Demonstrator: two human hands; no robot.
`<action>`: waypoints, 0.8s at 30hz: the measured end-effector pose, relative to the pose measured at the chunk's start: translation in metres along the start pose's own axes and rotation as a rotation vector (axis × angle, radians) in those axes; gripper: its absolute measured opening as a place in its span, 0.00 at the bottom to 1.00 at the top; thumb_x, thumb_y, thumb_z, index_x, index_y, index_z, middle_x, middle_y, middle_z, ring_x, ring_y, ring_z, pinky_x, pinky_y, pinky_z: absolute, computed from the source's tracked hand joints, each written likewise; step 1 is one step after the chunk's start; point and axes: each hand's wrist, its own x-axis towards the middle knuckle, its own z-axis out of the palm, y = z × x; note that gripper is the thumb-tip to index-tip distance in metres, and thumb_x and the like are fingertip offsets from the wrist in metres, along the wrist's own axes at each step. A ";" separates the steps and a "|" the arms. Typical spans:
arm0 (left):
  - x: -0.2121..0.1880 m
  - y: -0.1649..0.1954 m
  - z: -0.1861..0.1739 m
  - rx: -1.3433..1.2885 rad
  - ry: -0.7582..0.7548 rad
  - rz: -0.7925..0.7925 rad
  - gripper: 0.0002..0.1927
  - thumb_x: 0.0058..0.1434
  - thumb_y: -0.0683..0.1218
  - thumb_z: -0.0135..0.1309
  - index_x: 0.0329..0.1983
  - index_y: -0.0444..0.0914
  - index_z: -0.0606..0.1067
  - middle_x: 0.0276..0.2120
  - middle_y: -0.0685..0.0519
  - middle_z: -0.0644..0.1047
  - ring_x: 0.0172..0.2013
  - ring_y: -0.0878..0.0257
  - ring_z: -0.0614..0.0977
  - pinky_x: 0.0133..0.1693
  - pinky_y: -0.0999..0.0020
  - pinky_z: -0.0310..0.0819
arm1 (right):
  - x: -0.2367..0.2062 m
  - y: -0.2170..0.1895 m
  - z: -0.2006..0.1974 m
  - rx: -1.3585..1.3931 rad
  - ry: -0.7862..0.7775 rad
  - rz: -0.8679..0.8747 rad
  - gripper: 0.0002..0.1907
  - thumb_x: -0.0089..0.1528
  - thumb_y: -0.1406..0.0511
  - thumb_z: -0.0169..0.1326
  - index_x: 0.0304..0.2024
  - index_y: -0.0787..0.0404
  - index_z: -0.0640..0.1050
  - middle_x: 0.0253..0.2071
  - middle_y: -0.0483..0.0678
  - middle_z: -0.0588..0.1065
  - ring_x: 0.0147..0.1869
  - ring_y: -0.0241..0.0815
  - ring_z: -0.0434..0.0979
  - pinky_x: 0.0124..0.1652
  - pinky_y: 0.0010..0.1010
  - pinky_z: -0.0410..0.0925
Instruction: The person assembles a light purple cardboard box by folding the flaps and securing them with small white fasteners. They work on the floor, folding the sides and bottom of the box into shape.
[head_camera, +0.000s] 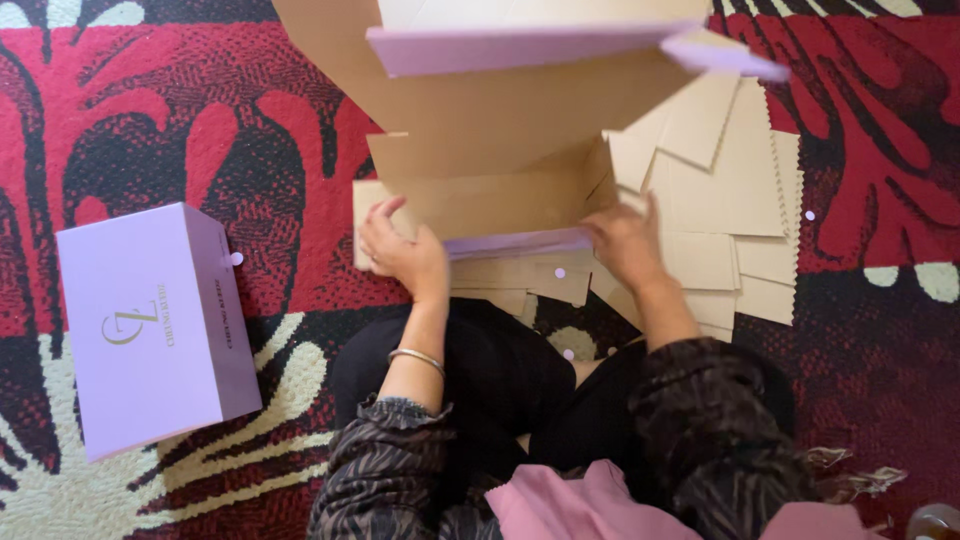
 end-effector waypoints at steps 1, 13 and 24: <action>0.004 0.002 0.000 0.000 0.037 -0.043 0.20 0.52 0.44 0.61 0.49 0.45 0.75 0.54 0.51 0.74 0.59 0.49 0.71 0.58 0.45 0.59 | 0.002 0.008 -0.005 -0.051 0.039 0.038 0.13 0.60 0.69 0.57 0.45 0.46 0.84 0.49 0.44 0.81 0.65 0.45 0.73 0.70 0.63 0.41; 0.014 0.001 0.007 0.121 -0.213 -0.557 0.25 0.50 0.46 0.59 0.53 0.51 0.74 0.62 0.54 0.65 0.65 0.48 0.61 0.61 0.39 0.51 | -0.015 -0.067 0.017 0.186 0.136 -0.368 0.30 0.56 0.69 0.58 0.63 0.59 0.77 0.64 0.52 0.73 0.72 0.54 0.66 0.68 0.61 0.45; 0.012 0.003 -0.006 0.091 -0.294 -0.390 0.18 0.54 0.47 0.54 0.49 0.52 0.78 0.60 0.56 0.71 0.62 0.48 0.67 0.63 0.42 0.55 | -0.005 -0.017 0.007 0.435 0.028 -0.114 0.07 0.59 0.66 0.58 0.39 0.50 0.83 0.41 0.44 0.79 0.62 0.51 0.72 0.73 0.62 0.35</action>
